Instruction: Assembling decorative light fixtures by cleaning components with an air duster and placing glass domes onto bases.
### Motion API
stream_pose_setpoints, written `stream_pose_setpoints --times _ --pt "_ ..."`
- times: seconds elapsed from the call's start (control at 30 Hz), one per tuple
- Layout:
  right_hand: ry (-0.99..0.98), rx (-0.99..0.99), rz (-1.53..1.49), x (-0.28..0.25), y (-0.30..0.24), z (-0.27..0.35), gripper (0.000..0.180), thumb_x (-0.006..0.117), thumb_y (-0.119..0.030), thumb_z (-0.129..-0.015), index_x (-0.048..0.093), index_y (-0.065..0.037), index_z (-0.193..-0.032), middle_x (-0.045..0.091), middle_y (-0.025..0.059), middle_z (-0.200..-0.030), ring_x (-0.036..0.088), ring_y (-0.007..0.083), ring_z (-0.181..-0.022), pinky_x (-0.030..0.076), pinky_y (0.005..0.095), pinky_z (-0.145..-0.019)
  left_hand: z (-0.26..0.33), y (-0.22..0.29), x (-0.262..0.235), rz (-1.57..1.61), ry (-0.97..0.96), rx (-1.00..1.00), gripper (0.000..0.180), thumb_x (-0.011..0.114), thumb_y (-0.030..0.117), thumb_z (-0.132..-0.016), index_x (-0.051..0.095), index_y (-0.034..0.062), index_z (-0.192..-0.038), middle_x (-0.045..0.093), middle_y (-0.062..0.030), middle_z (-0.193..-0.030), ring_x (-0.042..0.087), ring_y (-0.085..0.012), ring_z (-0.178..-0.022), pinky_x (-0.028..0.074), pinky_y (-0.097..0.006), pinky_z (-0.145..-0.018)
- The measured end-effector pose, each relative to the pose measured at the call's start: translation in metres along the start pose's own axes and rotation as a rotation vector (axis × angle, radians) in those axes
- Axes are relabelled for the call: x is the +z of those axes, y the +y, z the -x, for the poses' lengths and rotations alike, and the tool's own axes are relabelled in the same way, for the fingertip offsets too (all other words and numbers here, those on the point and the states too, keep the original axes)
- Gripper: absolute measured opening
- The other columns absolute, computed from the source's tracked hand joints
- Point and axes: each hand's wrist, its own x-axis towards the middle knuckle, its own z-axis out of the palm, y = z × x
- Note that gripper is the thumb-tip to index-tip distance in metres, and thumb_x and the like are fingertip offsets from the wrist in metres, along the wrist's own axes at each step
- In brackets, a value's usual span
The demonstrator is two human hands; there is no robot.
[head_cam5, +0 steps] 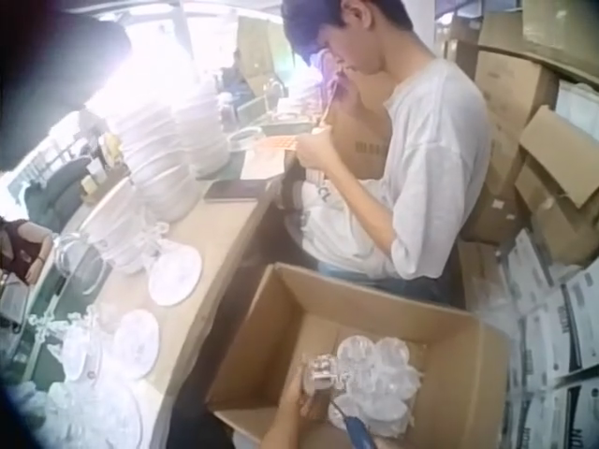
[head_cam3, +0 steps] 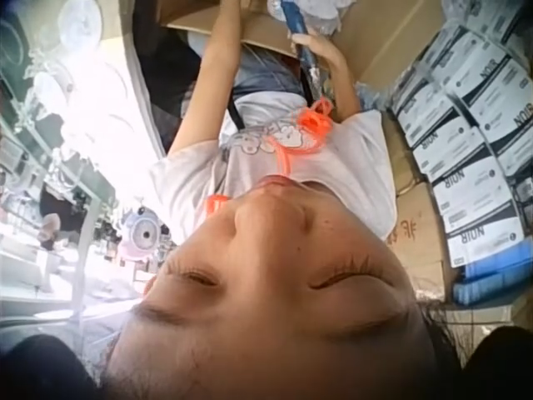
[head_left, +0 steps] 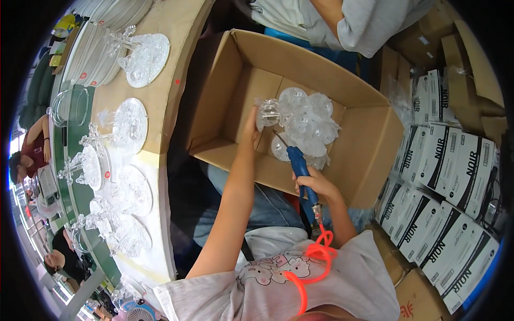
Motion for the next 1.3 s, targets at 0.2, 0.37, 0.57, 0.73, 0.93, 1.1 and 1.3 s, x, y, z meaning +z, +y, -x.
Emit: stream_pose_setpoints --times 0.2,0.37,0.57,0.73,0.93,1.1,1.3 --pt "-0.053 -0.041 0.112 0.011 -0.013 -0.002 0.019 0.055 -0.019 -0.074 0.050 -0.003 -0.082 0.053 0.0056 -0.067 0.055 0.0143 -0.060 0.046 0.0271 -0.055 0.011 0.012 -0.006 0.383 -0.084 -0.197 0.065 0.038 0.059 -0.077 0.048 0.0167 -0.124 0.055 -0.0078 -0.119 0.055 -0.0329 -0.101 0.040 -0.061 -0.069" --pt "-0.044 0.003 0.068 0.011 -0.009 -0.020 0.022 0.055 -0.017 -0.072 0.051 -0.003 -0.089 0.054 0.0061 -0.072 0.056 0.0143 -0.063 0.047 0.0274 -0.057 0.016 0.018 0.000 0.468 -0.154 -0.187 0.066 0.038 0.059 -0.076 0.045 0.0181 -0.128 0.050 -0.0080 -0.127 0.049 -0.0347 -0.110 0.035 -0.066 -0.078" --pt "-0.020 0.020 0.109 0.000 -0.005 -0.024 0.024 0.055 -0.018 -0.073 0.051 -0.002 -0.090 0.054 0.0064 -0.070 0.056 0.0145 -0.062 0.048 0.0283 -0.057 0.020 0.018 -0.001 0.519 -0.202 -0.201 0.068 0.038 0.057 -0.075 0.040 0.0193 -0.132 0.042 -0.0099 -0.134 0.040 -0.0376 -0.120 0.029 -0.070 -0.086" --pt "0.033 -0.026 0.043 -0.021 -0.008 -0.011 0.025 0.054 -0.016 -0.071 0.050 -0.002 -0.091 0.055 0.0075 -0.070 0.057 0.0157 -0.062 0.048 0.0288 -0.060 0.021 0.023 -0.007 0.509 -0.235 -0.254 0.069 0.040 0.057 -0.074 0.040 0.0196 -0.132 0.041 -0.0108 -0.135 0.039 -0.0390 -0.121 0.029 -0.070 -0.086" --pt "-0.058 0.044 0.079 -0.017 0.000 -0.004 0.025 0.053 -0.018 -0.070 0.051 -0.001 -0.089 0.055 0.0077 -0.071 0.057 0.0153 -0.064 0.048 0.0281 -0.060 0.020 0.024 0.000 0.531 -0.342 -0.239 0.067 0.039 0.056 -0.077 0.040 0.0172 -0.131 0.041 -0.0121 -0.135 0.039 -0.0405 -0.120 0.030 -0.070 -0.085" --pt "-0.037 0.048 0.041 -0.022 -0.004 0.001 0.024 0.055 -0.017 -0.070 0.052 -0.002 -0.088 0.055 0.0072 -0.071 0.057 0.0149 -0.064 0.047 0.0280 -0.060 0.021 0.026 0.014 0.544 -0.303 -0.263 0.067 0.038 0.056 -0.078 0.040 0.0157 -0.131 0.040 -0.0128 -0.135 0.039 -0.0410 -0.120 0.033 -0.070 -0.082" --pt "-0.076 0.022 0.024 0.000 -0.007 -0.006 0.026 0.055 -0.018 -0.072 0.052 -0.002 -0.093 0.056 0.0077 -0.072 0.058 0.0161 -0.064 0.047 0.0288 -0.059 0.020 0.036 -0.010 0.512 -0.351 -0.227 0.069 0.039 0.057 -0.078 0.039 0.0145 -0.132 0.042 -0.0131 -0.133 0.043 -0.0407 -0.117 0.035 -0.068 -0.084"
